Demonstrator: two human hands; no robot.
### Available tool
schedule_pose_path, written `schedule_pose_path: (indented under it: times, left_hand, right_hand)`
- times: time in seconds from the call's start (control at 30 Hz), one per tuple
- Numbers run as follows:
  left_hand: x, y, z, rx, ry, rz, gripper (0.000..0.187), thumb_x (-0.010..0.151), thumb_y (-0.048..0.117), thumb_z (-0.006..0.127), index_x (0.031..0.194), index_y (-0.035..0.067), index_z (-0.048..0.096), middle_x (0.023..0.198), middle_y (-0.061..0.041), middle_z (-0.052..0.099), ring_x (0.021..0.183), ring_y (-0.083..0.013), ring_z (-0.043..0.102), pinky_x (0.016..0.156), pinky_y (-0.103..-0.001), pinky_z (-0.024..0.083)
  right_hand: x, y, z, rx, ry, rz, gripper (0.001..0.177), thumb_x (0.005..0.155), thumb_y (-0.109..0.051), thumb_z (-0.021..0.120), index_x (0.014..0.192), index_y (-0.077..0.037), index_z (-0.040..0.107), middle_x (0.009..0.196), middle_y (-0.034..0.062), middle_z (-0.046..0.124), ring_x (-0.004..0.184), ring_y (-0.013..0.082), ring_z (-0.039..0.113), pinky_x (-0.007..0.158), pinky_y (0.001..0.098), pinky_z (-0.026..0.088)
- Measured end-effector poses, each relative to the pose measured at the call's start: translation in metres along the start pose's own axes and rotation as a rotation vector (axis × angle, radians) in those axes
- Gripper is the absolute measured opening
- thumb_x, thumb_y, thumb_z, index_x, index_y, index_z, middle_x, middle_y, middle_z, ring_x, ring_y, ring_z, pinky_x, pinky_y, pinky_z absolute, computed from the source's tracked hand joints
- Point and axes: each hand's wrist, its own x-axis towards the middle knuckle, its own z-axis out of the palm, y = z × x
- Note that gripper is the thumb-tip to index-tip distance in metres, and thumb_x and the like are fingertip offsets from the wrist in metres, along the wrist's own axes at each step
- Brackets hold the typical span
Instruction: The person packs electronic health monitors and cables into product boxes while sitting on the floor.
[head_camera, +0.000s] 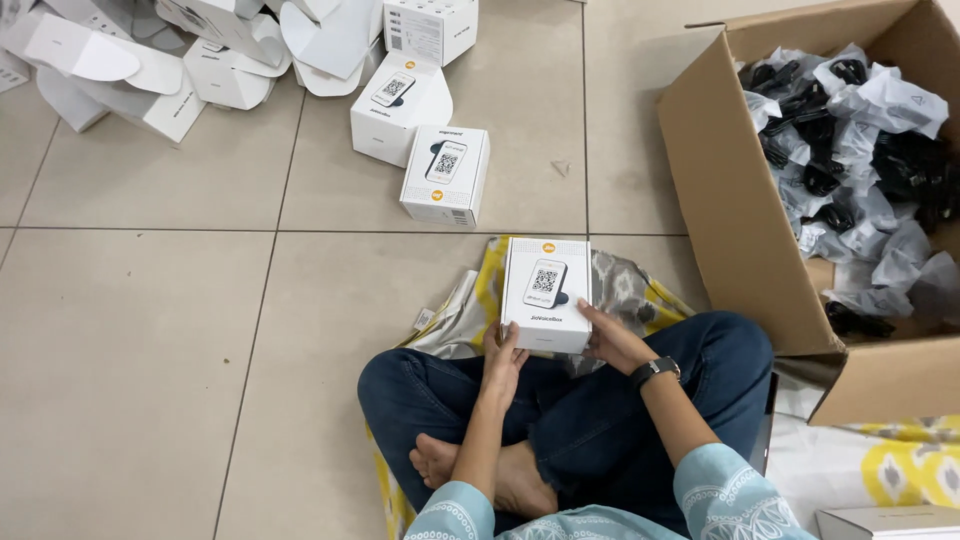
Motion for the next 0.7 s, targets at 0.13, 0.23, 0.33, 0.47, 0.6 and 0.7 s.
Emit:
schedule_pose_path:
  times: [0.13, 0.23, 0.33, 0.47, 0.6, 0.7]
  left_hand:
    - [-0.011, 0.003, 0.011, 0.012, 0.046, -0.089, 0.098, 0.078, 0.054, 0.075, 0.153, 0.018, 0.022, 0.139, -0.012, 0.051, 0.119, -0.027, 0.059, 0.099, -0.043, 0.051]
    - [-0.01, 0.002, 0.006, 0.039, 0.066, -0.148, 0.097, 0.075, 0.056, 0.076, 0.151, 0.016, 0.029, 0.135, -0.012, 0.054, 0.109, -0.0283, 0.062, 0.088, -0.041, 0.057]
    - [-0.007, 0.0, 0.001, 0.072, 0.06, -0.126, 0.094, 0.076, 0.059, 0.077, 0.147, 0.008, 0.04, 0.128, -0.013, 0.06, 0.103, -0.0253, 0.065, 0.08, -0.036, 0.059]
    - [-0.01, -0.017, -0.007, 0.147, 0.185, -0.154, 0.08, 0.079, 0.061, 0.077, 0.129, 0.001, 0.057, 0.101, -0.012, 0.068, 0.082, -0.0196, 0.068, 0.067, -0.03, 0.057]
    - [-0.033, -0.037, -0.005, 0.059, 0.303, -0.172, 0.062, 0.081, 0.055, 0.08, 0.111, 0.002, 0.068, 0.081, -0.004, 0.068, 0.064, -0.014, 0.063, 0.055, -0.028, 0.05]
    - [-0.06, -0.064, -0.006, -0.092, 0.203, -0.205, 0.051, 0.086, 0.05, 0.075, 0.108, 0.004, 0.069, 0.079, -0.004, 0.069, 0.063, -0.0136, 0.065, 0.054, -0.027, 0.051]
  right_hand:
    - [0.004, 0.006, -0.001, -0.058, -0.023, 0.001, 0.096, 0.087, -0.064, 0.061, 0.154, -0.001, 0.036, 0.148, 0.0239, 0.053, 0.136, 0.0394, 0.049, 0.11, 0.0537, 0.04]
    - [0.006, 0.008, 0.002, -0.111, 0.003, 0.038, 0.097, 0.086, -0.064, 0.06, 0.155, -0.003, 0.028, 0.146, 0.0227, 0.049, 0.133, 0.038, 0.051, 0.11, 0.0524, 0.042]
    - [0.007, 0.009, 0.003, -0.121, 0.025, 0.035, 0.099, 0.086, -0.064, 0.062, 0.154, 0.002, 0.034, 0.14, 0.0279, 0.056, 0.125, 0.0401, 0.056, 0.105, 0.0484, 0.049]
    - [0.011, 0.014, 0.003, -0.176, 0.031, 0.03, 0.104, 0.084, -0.062, 0.065, 0.156, 0.0, 0.025, 0.142, 0.0284, 0.052, 0.127, 0.0363, 0.058, 0.104, 0.0428, 0.051]
    - [0.015, 0.013, 0.001, -0.199, 0.114, -0.027, 0.106, 0.088, -0.065, 0.065, 0.156, 0.006, 0.024, 0.139, 0.0279, 0.054, 0.126, 0.0319, 0.057, 0.105, 0.0395, 0.05]
    - [0.011, 0.009, 0.005, -0.243, 0.182, -0.038, 0.098, 0.086, -0.061, 0.062, 0.153, 0.004, 0.033, 0.127, 0.0234, 0.065, 0.116, 0.0339, 0.064, 0.097, 0.0406, 0.051]
